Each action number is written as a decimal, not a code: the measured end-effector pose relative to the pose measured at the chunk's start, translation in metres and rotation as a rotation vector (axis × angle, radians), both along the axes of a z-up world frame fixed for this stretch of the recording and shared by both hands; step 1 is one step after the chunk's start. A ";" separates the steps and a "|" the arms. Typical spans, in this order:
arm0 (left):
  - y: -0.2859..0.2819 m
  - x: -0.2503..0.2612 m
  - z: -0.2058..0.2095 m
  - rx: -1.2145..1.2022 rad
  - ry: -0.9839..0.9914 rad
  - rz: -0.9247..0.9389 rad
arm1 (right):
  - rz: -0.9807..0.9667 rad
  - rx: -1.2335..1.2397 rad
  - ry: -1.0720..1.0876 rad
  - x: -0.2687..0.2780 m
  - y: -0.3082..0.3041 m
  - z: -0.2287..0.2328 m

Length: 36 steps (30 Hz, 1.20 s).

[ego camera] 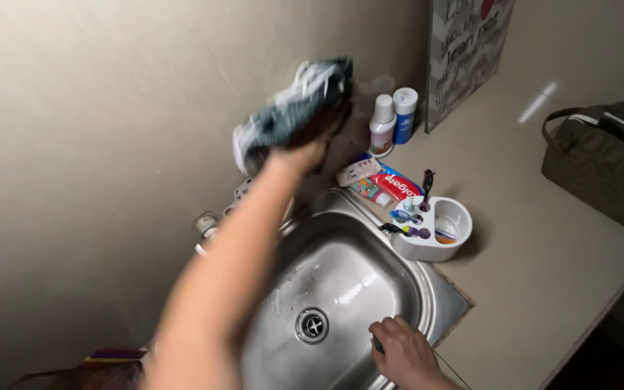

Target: Cleaning and scrubbing a stainless steel sink with a sponge.

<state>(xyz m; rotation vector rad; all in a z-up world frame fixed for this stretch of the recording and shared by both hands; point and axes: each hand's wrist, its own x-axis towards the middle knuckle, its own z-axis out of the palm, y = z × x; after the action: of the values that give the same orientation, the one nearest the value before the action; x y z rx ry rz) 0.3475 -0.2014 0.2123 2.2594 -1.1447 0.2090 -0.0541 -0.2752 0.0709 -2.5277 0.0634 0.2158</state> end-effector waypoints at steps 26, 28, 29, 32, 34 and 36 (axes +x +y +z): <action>0.034 -0.087 -0.255 0.229 -0.139 0.525 | -0.140 0.110 -0.020 0.017 0.000 -0.020; 0.037 -0.091 -0.261 0.171 -0.068 0.496 | -0.237 0.187 0.030 0.041 -0.002 -0.047; 0.039 -0.092 -0.267 0.172 -0.123 0.509 | -0.276 0.189 -0.074 0.063 -0.004 -0.069; 0.048 -0.095 -0.288 0.155 -0.160 0.501 | -0.336 0.261 -0.276 0.151 -0.003 -0.074; 0.051 -0.096 -0.287 0.133 -0.146 0.475 | -0.361 0.330 -0.380 0.210 -0.006 -0.072; 0.057 -0.101 -0.272 0.192 0.009 0.497 | -0.399 0.474 -0.325 0.256 -0.011 -0.087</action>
<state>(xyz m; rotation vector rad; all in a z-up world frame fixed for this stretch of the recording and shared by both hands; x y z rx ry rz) 0.2464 -0.1446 -0.0597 2.6840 -0.5985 0.2925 0.2024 -0.2860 -0.0157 -1.9964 0.3403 -0.3061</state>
